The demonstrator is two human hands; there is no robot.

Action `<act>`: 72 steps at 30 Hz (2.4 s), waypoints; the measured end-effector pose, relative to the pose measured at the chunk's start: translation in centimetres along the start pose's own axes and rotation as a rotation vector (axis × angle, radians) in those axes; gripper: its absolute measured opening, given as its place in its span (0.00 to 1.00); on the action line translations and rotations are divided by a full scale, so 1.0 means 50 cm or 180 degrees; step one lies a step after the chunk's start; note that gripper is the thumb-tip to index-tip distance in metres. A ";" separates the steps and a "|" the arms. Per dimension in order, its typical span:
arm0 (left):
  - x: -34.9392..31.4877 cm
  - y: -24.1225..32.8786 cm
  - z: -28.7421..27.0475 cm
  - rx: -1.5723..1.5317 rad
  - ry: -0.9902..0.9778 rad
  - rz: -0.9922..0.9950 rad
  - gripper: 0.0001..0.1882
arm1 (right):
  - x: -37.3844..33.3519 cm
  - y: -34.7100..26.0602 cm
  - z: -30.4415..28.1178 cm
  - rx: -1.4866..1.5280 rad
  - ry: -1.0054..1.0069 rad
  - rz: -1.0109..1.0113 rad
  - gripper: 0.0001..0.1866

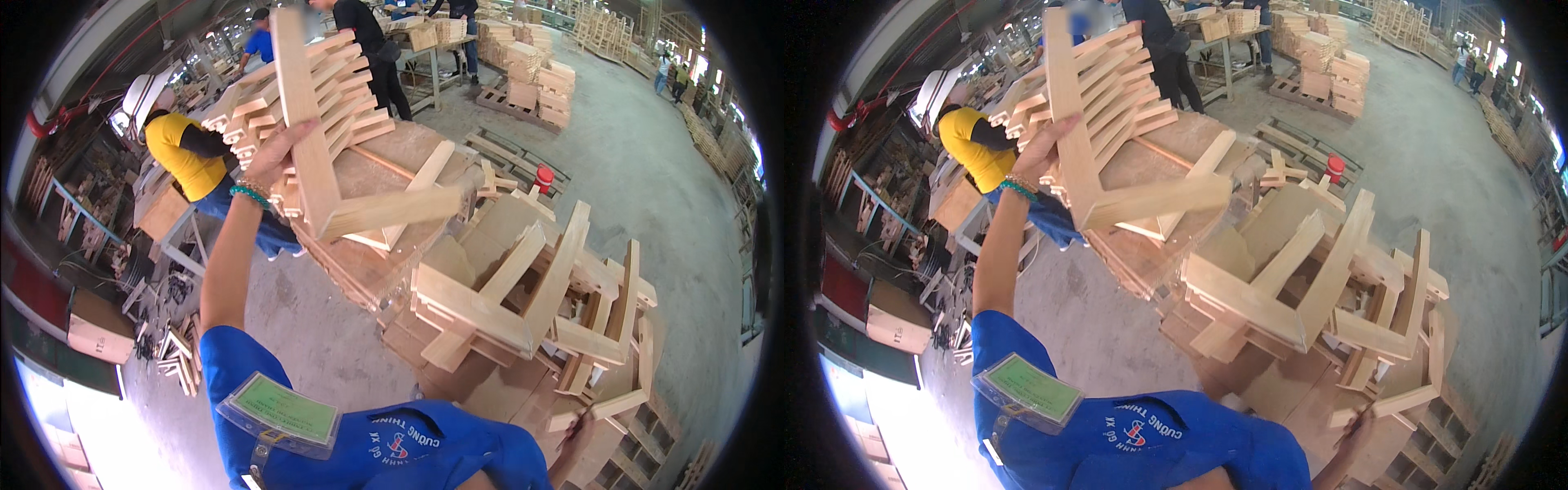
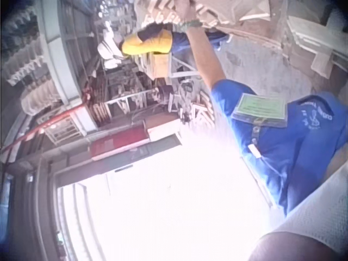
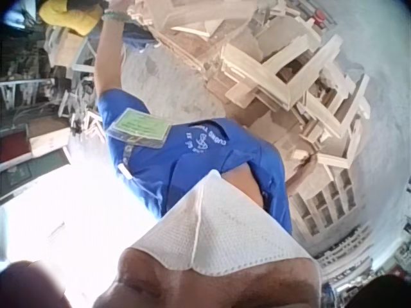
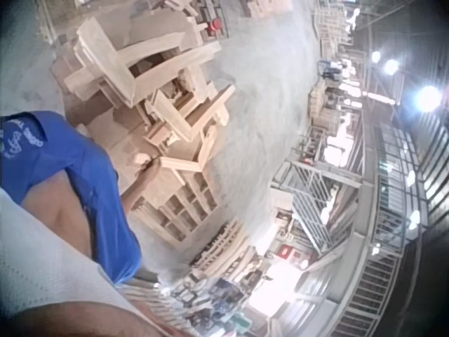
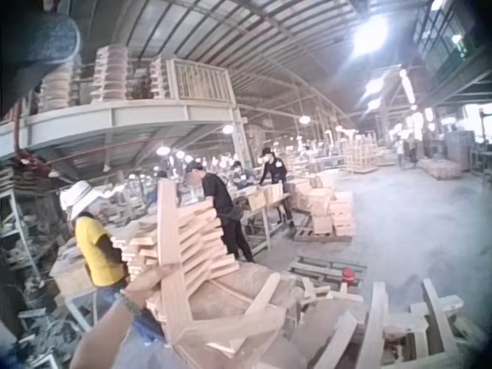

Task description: The person picks up wooden frame pieces from a pile and uses a small hand tool to smooth or scrape edges and corners. They repeatedly handle individual frames, turning them over and working on different sides before placing them back on the pile.

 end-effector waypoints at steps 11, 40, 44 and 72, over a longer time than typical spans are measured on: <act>-0.284 0.175 0.356 -0.3231 0.0467 0.0659 0.22 | -0.318 -0.421 0.610 -0.1684 -0.3284 -0.3346 0.15; -0.389 0.294 0.551 -0.4673 -0.0756 0.0856 0.29 | -0.288 -0.526 0.479 -0.0377 -0.3457 -0.2163 0.11; -0.397 0.241 0.591 -0.4289 -0.0128 0.0418 0.24 | -0.271 -0.534 0.485 -0.0165 -0.3097 -0.2188 0.12; -0.447 0.180 0.646 -0.4496 -0.0198 -0.0099 0.24 | -0.327 -0.530 0.603 -0.2300 -0.1832 -0.4824 0.18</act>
Point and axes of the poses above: each hand's wrist, its own x-axis towards the middle knuckle, its own z-axis out of the palm, y = z × x, the point moved 7 cm from there along x, towards the middle knuckle, and after that the axes turned 13 degrees about x, right-handed, at the moved point
